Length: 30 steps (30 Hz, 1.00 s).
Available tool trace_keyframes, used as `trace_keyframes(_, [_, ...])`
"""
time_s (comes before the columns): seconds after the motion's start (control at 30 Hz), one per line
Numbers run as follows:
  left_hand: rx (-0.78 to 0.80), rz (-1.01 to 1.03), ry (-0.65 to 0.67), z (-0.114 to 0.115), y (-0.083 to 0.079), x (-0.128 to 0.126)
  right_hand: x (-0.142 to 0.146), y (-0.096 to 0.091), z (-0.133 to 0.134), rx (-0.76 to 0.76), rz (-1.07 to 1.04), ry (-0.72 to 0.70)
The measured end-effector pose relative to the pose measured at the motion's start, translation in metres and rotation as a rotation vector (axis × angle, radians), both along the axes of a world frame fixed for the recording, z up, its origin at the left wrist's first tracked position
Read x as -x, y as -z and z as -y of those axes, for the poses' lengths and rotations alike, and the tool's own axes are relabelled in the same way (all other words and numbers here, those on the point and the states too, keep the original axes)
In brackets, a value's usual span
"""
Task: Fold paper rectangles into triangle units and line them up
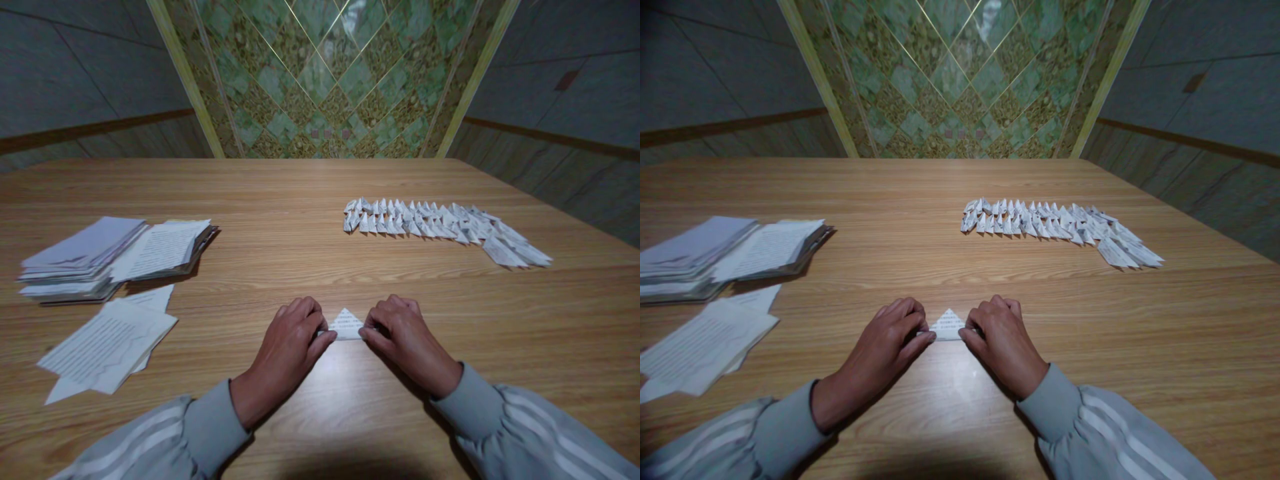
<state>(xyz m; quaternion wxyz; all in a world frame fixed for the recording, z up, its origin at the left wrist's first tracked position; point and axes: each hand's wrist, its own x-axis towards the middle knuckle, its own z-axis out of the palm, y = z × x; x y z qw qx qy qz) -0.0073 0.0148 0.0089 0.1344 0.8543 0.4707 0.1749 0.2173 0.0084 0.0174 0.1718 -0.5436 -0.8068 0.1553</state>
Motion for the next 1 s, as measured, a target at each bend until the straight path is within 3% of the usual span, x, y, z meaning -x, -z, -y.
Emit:
trace_keyframes(0.47, [-0.035, -0.113, -0.055, -0.002, 0.000, -0.004, 0.006, 0.001, 0.002, -0.093, 0.185, 0.028])
trace_keyframes(0.67, [-0.016, -0.076, -0.060, -0.002, -0.002, -0.003, 0.003, 0.001, 0.000, -0.067, 0.153, 0.057])
trace_keyframes(0.87, [-0.198, -0.091, 0.149, -0.003, 0.002, -0.002, -0.004, 0.000, 0.000, -0.036, 0.064, 0.071])
trace_keyframes(1.0, [-0.319, -0.148, 0.288, -0.001, 0.003, -0.003, -0.001, 0.001, 0.002, -0.167, 0.060, 0.001])
